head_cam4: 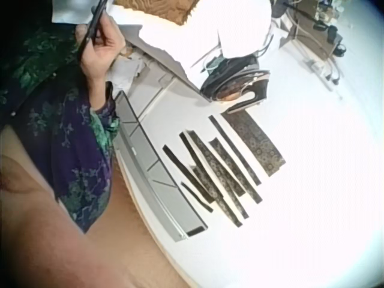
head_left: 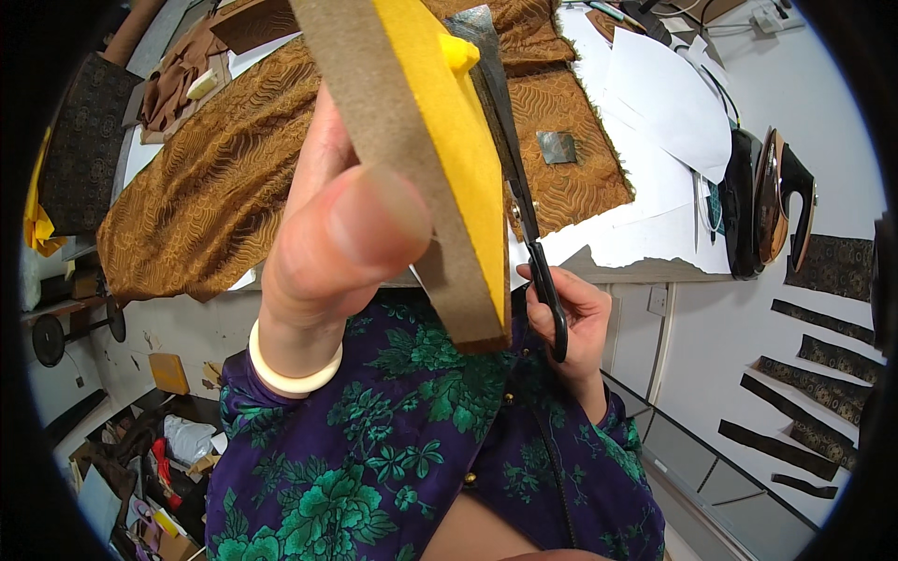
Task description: The person aligns a patterned fabric with a yellow template, trims the fabric with scissors, and uses an iron to press the edges. They then cut the template and continue trimming the fabric to shape.
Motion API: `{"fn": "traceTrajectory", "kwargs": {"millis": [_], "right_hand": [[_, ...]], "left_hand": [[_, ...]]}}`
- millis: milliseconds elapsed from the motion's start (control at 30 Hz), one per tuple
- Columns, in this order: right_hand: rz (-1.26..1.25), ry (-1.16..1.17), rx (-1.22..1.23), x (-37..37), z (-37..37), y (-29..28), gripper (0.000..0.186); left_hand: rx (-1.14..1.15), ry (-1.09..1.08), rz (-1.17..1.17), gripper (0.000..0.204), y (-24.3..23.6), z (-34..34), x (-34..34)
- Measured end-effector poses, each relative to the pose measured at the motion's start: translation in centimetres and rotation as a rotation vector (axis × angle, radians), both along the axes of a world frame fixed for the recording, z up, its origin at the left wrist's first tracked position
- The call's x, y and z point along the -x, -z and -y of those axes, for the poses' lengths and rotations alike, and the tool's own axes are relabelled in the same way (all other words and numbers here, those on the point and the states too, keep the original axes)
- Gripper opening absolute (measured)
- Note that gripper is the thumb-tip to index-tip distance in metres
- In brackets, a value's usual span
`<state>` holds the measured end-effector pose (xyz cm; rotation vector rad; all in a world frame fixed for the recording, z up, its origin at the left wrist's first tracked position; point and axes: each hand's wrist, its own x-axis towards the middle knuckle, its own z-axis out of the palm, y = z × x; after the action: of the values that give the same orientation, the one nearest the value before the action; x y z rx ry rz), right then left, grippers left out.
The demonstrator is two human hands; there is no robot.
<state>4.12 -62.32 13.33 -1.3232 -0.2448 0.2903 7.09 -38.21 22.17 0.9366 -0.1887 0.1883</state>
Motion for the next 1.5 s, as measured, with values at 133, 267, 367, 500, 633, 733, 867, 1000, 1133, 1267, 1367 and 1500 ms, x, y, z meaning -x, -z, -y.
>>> {"fn": "traceTrajectory", "kwargs": {"millis": [133,267,367,500,633,733,867,1000,1133,1267,1367,1500], "right_hand": [[0.001,0.002,-0.001,0.1,0.0,-0.1,0.046],[0.009,0.014,0.009,0.1,-0.1,0.1,0.045],[0.012,-0.002,0.016,0.0,-0.1,0.0,0.044],[-0.002,-0.029,-0.035,-0.3,-0.1,-0.1,0.044],[-0.02,-0.003,-0.037,-0.6,-0.6,-0.7,0.045],[-0.073,0.007,-0.013,-0.5,-0.6,-1.0,0.045],[-0.039,0.014,-0.002,-0.5,-0.8,-0.8,0.045],[-0.019,0.026,-0.002,-0.4,-0.8,-0.7,0.044],[0.012,0.029,0.053,-0.5,-0.8,-0.5,0.044],[-0.003,0.046,0.033,-0.4,-1.0,-0.6,0.043],[0.021,0.019,0.012,-0.7,-0.4,-0.4,0.044],[-0.038,-0.046,-0.042,-0.4,0.6,-0.5,0.047]], "left_hand": [[-0.001,-0.016,-0.023,0.106,-0.2,0.2,0.0],[-0.011,0.004,-0.032,0.108,-0.4,0.2,0.2],[-0.022,0.019,-0.042,0.108,-0.6,0.3,0.3],[-0.042,0.056,-0.066,0.11,-0.8,0.3,0.5],[-0.066,0.116,-0.117,0.111,-1.0,0.0,1.2],[-0.034,0.216,0.0,0.111,0.0,-0.3,1.5],[0.009,0.218,0.03,0.111,1.8,0.0,1.6],[-0.065,0.135,-0.276,0.111,-1.8,0.8,2.5],[-0.086,0.137,-0.279,0.111,-0.6,0.3,2.6],[-0.021,0.027,-0.183,0.105,0.0,0.9,2.9],[0.102,0.017,-0.081,0.093,1.6,-0.2,2.9],[0.063,-0.027,-0.019,0.08,1.9,-1.6,1.9]]}}
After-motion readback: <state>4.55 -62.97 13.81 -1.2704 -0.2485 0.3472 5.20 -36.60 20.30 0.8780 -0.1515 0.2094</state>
